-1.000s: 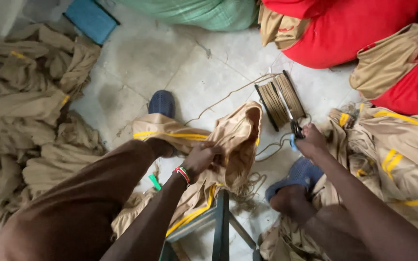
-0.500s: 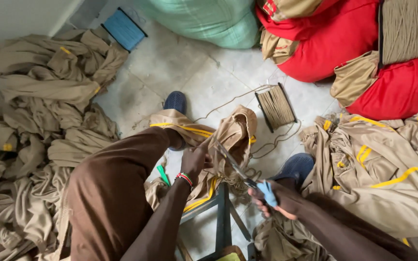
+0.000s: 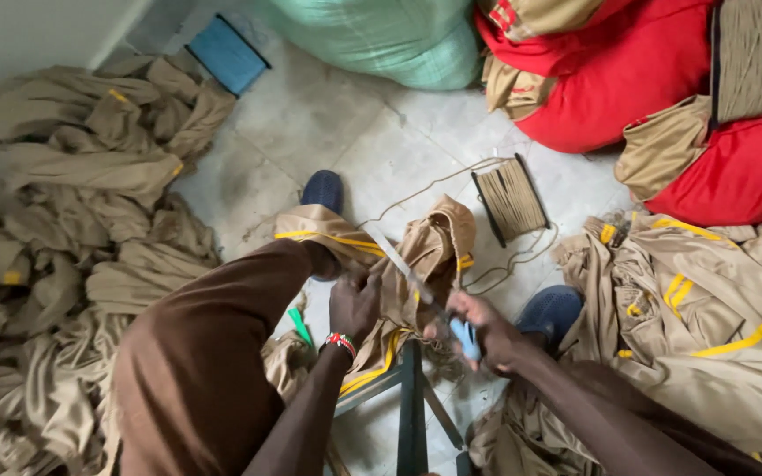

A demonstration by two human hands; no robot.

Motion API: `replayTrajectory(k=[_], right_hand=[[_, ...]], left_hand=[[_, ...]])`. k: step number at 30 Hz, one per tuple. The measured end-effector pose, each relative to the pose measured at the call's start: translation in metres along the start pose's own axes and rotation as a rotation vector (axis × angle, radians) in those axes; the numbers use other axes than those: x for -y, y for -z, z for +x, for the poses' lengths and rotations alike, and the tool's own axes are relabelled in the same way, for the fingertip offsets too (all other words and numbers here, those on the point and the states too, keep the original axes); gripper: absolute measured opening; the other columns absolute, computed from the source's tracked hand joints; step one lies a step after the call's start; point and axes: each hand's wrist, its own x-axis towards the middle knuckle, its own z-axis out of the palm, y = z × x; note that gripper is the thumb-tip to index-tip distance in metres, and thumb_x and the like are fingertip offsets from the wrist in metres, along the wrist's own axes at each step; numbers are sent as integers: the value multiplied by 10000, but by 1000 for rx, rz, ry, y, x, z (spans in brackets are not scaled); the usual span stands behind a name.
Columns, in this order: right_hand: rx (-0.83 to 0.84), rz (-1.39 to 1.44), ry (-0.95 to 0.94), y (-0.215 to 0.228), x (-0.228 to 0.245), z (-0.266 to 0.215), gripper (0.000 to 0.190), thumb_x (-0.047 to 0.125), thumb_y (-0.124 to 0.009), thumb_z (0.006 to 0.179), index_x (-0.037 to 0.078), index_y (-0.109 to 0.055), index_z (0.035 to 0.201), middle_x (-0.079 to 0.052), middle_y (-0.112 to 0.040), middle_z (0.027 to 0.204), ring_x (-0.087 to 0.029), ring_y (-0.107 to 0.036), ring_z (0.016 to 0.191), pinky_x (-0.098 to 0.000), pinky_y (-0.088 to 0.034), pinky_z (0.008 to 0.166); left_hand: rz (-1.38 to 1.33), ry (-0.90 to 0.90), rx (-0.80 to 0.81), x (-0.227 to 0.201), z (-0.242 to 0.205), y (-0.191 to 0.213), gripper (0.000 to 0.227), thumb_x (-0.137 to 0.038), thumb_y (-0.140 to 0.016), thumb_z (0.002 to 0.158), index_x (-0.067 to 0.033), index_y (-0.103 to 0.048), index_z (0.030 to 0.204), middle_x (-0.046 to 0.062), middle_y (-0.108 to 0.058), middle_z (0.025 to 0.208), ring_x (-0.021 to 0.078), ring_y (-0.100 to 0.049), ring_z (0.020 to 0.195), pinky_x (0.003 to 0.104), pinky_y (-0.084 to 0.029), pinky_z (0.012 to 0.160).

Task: The person threads cord through the waistbands of several tan garments, using shears to cut the cord and then tying the ends by hand.

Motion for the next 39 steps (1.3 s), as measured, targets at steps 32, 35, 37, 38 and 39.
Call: replayTrajectory(k=[32,35,37,38,39], right_hand=[[-615,-621,165,23,17,156,453,232,-668,849,79,-548,1259,-197,-714,1074,-402,-707,1029,-488,-559,827],[-568,-287,376,81,57,90,309,184,-592,873,88,-541,1163,-127,-580,995,-298,-600,915,-407,-472,741],[-518,-17,477,105,92,10,376,152,-586,840,107,-458,1190,-46,-447,979,-182,-500,769,-300,-421,638],[-475,117,560,105,105,-47,312,57,-558,775,141,-430,1047,7,-399,889,-170,-471,679,-266,-399,594],[-430,250,642,106,119,-103,313,-37,-529,710,175,-403,903,60,-351,800,-159,-442,588,-232,-378,550]], left_hand=[[34,269,168,18,-22,-22,312,-353,-544,877,-122,-754,877,130,-740,860,274,-651,878,457,-487,806],[24,352,177,10,-31,2,379,-402,-530,891,-145,-785,1000,136,-772,1032,368,-694,1122,501,-538,954],[4,336,143,5,-35,8,357,-379,-535,877,-135,-779,967,137,-773,1017,386,-694,1112,515,-540,933],[39,289,122,6,-42,10,354,-385,-549,865,-133,-774,971,148,-771,1008,402,-697,1098,523,-544,937],[74,241,100,7,-48,10,352,-390,-562,853,-132,-769,974,159,-770,998,418,-700,1084,532,-548,940]])
